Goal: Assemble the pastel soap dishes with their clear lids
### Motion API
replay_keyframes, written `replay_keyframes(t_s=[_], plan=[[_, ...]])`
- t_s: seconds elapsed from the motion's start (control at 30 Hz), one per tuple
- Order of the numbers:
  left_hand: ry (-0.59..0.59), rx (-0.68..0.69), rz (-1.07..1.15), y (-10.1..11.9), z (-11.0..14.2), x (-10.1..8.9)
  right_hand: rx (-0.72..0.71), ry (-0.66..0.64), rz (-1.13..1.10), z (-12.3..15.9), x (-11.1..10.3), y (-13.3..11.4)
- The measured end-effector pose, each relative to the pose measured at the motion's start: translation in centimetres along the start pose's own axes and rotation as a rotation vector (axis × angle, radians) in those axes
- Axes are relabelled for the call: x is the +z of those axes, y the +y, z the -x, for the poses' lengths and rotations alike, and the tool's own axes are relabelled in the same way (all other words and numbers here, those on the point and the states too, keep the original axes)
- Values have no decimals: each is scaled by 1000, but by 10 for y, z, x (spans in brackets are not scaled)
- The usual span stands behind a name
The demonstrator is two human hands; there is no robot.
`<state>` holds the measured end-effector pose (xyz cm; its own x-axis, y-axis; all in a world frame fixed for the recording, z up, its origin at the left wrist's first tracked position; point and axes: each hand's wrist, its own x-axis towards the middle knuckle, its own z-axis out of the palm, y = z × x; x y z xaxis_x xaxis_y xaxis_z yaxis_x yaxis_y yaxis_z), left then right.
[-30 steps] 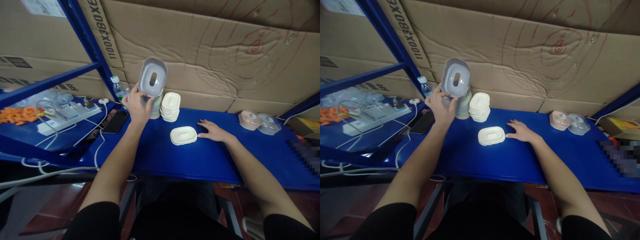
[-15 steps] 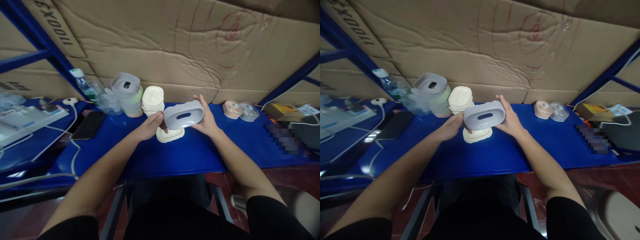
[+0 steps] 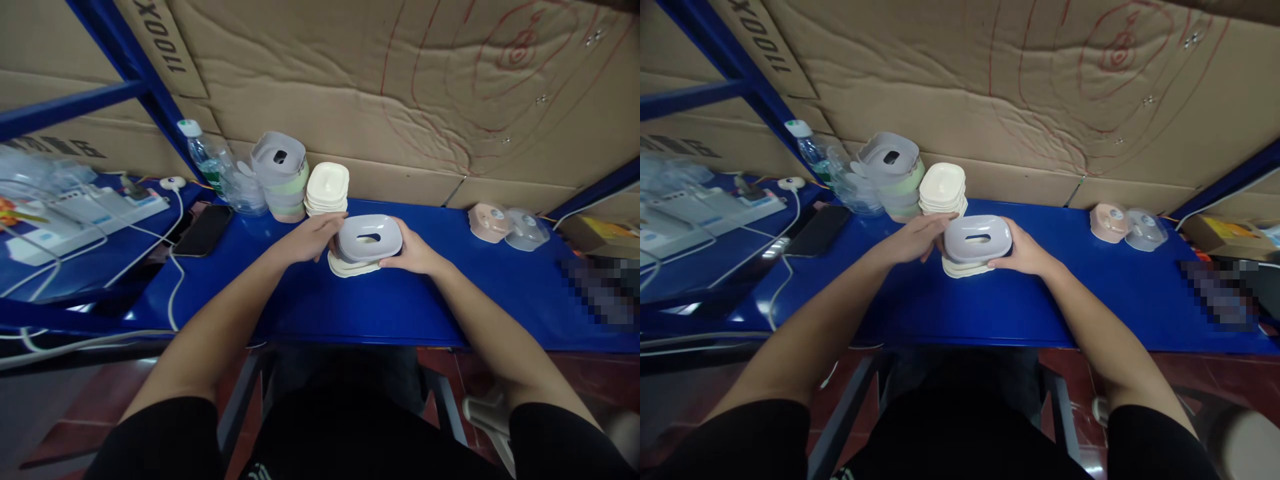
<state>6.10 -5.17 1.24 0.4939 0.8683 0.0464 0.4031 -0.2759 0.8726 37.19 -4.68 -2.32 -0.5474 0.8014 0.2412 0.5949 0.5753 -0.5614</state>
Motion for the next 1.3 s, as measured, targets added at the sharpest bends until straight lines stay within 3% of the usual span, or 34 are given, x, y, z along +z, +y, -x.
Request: replay_keyframes(t_s=[0.1, 0.2, 0.37, 0.57, 0.63, 0.7, 0.83, 0.93, 1.0, 1.1, 1.3], plan=[[-38, 37, -226, 9, 7, 0, 1, -41, -5, -3, 7, 6], [-54, -18, -472, 11, 9, -1, 19, -110, 64, -4, 13, 13], [-87, -60, -736, -11, 0, 8, 31, -248, 166, -3, 22, 25], [59, -13, -703, -29, -8, 13, 23, -225, 169, 1, 18, 29], [192, 26, -662, -25, -8, 5, 18, -206, 157, 1, 15, 27], [418, 77, -621, -21, -7, -9, 24, -214, 160, 1, 13, 27], [955, 189, -678, -19, 1, -50, 13, -242, 182, -2, 12, 27], [1201, 167, -732, -30, 10, -83, -11, -235, 180, -3, 12, 28], [1219, 105, -709, -42, 13, -100, -15, -229, 177, -3, 12, 29], [1150, 22, -685, -59, 14, -114, -19, -222, 176, -3, 11, 29], [893, -181, -715, -65, 12, -111, -25, -230, 188, -4, 11, 28]])
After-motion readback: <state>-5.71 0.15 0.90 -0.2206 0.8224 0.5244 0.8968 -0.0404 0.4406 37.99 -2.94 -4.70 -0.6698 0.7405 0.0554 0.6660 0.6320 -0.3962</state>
